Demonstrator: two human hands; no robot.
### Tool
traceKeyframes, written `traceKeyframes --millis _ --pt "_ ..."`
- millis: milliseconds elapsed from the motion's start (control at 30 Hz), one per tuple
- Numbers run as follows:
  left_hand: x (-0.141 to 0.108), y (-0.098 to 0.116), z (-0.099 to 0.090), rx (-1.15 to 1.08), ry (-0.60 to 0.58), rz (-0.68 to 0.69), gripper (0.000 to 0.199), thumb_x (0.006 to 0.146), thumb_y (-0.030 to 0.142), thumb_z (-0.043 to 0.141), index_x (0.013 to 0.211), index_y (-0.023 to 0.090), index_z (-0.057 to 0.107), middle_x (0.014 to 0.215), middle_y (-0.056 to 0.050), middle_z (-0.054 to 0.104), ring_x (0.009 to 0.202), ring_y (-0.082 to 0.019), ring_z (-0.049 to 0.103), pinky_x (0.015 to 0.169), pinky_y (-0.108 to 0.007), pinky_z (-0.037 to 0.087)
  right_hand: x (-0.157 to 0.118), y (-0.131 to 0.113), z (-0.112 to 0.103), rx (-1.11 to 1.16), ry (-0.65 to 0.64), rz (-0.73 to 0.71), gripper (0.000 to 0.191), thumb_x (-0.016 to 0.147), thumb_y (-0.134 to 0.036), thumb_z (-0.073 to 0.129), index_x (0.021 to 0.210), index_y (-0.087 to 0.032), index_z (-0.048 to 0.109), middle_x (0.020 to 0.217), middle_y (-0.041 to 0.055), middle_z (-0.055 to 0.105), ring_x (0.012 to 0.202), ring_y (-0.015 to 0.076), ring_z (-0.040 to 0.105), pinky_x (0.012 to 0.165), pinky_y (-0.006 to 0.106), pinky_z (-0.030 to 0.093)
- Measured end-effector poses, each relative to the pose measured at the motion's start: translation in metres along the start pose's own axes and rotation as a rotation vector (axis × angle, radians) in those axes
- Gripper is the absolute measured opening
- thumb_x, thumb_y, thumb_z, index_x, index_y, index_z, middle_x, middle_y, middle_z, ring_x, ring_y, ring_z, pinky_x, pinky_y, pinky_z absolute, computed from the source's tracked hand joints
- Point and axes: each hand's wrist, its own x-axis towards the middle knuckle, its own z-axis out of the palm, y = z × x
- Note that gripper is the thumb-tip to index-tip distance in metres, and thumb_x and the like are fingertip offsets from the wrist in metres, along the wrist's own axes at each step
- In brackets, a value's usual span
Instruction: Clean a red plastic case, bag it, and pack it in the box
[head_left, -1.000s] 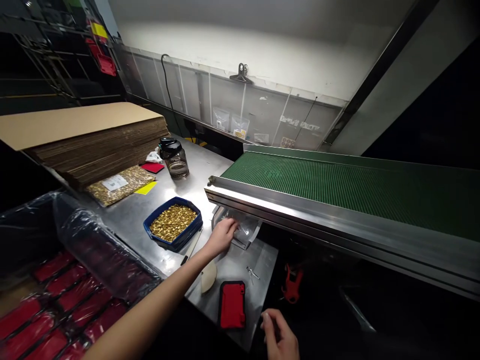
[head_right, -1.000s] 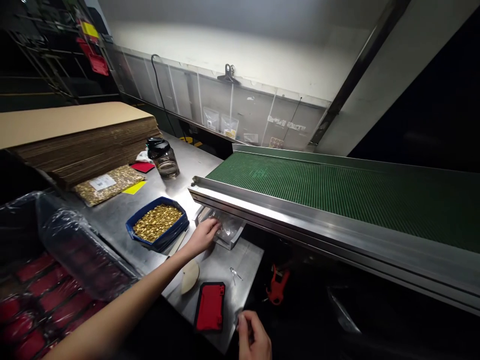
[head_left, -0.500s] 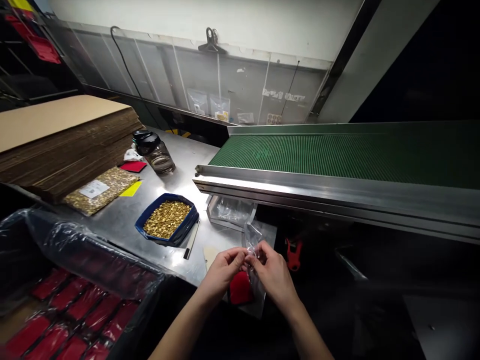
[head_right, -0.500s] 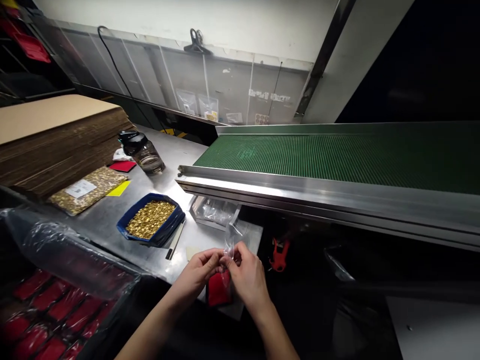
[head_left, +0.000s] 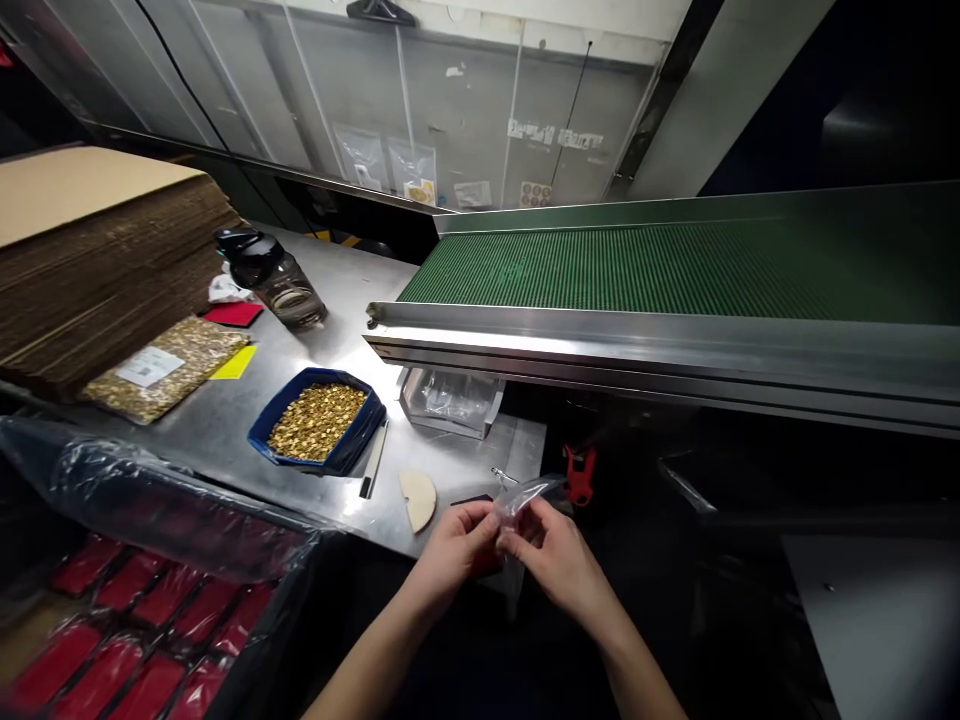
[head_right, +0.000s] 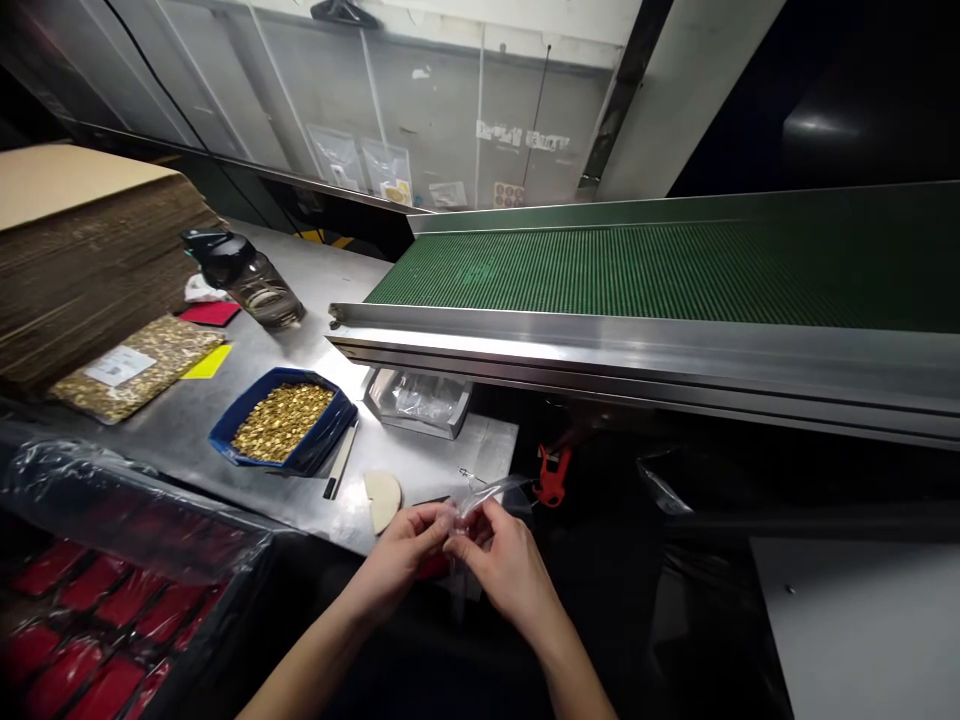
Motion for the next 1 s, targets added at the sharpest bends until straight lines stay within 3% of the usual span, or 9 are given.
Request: traceKeyframes --millis 100,167,300,500,633,733,867,933,1000 --pt "-0.001 -0.008 0.003 -0.045 -0.023 -0.031 0.043 0.087 0.053 0.078 0.109 0.016 0.075 0.092 -0.007 0.072 0.076 -0.013 0.064 0.073 -0.025 0.049 0.001 0.002 0.003 -0.024 0.08 0.065 0.027 0.087 -0.044 0.074 0.08 -0.02 0.061 0.069 0.0 0.068 0.064 0.0164 0.061 0.059 0.025 0.043" --pt "-0.002 -0.011 0.005 -0.037 -0.014 -0.011 0.046 0.078 0.045 0.088 0.113 0.018 0.074 0.098 -0.007 0.073 0.083 -0.015 0.066 0.078 -0.025 0.05 0.002 0.007 0.002 -0.024 0.1 0.09 0.033 0.086 -0.047 0.073 0.075 -0.02 0.058 0.061 -0.0019 0.061 0.057 0.0143 0.055 0.053 0.024 0.037" --pt "-0.003 -0.013 0.006 0.007 0.029 0.05 0.048 0.064 0.033 0.098 0.103 0.015 0.075 0.095 -0.008 0.074 0.089 -0.019 0.068 0.084 -0.029 0.053 0.002 0.018 -0.002 0.131 -0.009 0.093 0.036 0.088 -0.052 0.071 0.079 -0.02 0.058 0.063 -0.0017 0.062 0.056 0.0139 0.055 0.054 0.024 0.039" --pt "-0.005 -0.007 0.004 -0.014 0.13 -0.037 0.04 0.075 0.043 0.087 0.098 0.019 0.064 0.083 -0.001 0.067 0.068 -0.016 0.065 0.069 -0.03 0.054 -0.003 0.022 -0.01 0.145 0.083 0.069 0.032 0.093 -0.047 0.066 0.08 -0.021 0.052 0.071 -0.0024 0.058 0.066 0.0148 0.056 0.061 0.024 0.041" --pt "-0.001 -0.009 0.009 0.228 0.126 0.107 0.04 0.073 0.036 0.083 0.074 0.021 0.046 0.069 0.005 0.052 0.061 -0.012 0.051 0.06 -0.024 0.043 -0.008 0.012 -0.004 0.101 0.053 0.012 0.02 0.091 -0.037 0.064 0.087 -0.023 0.05 0.078 -0.0028 0.057 0.071 0.0153 0.055 0.063 0.024 0.042" --pt "0.002 -0.01 0.009 0.507 0.305 0.275 0.03 0.077 0.028 0.071 0.067 0.022 0.043 0.064 0.005 0.045 0.062 -0.013 0.044 0.058 -0.024 0.036 -0.015 0.004 0.002 -0.112 0.035 0.018 0.013 0.09 -0.031 0.061 0.087 -0.024 0.05 0.071 -0.0036 0.056 0.065 0.0159 0.053 0.06 0.025 0.039" --pt "-0.003 -0.002 0.0 0.589 0.626 0.425 0.033 0.083 0.029 0.059 0.066 0.024 0.031 0.062 0.005 0.032 0.06 -0.015 0.033 0.058 -0.026 0.03 -0.019 -0.001 0.011 -0.669 0.244 0.061 0.01 0.085 -0.015 0.056 0.084 -0.025 0.053 0.073 0.0008 0.06 0.062 0.0195 0.055 0.059 0.03 0.033" --pt "-0.01 0.004 -0.002 0.661 0.601 0.449 0.029 0.083 0.027 0.057 0.067 0.024 0.033 0.064 0.004 0.034 0.062 -0.015 0.034 0.06 -0.027 0.03 -0.014 -0.005 0.019 -0.726 0.316 -0.016 0.014 0.082 -0.012 0.056 0.086 -0.025 0.056 0.086 0.0047 0.064 0.073 0.0225 0.06 0.063 0.031 0.037" --pt "-0.019 0.008 -0.004 0.753 0.448 0.398 0.019 0.078 0.02 0.055 0.068 0.024 0.039 0.066 0.004 0.04 0.064 -0.016 0.038 0.061 -0.027 0.031 -0.003 -0.014 0.024 -0.599 0.311 -0.025 0.01 0.086 -0.016 0.056 0.08 -0.025 0.057 0.08 0.0033 0.062 0.071 0.0213 0.059 0.062 0.03 0.037"
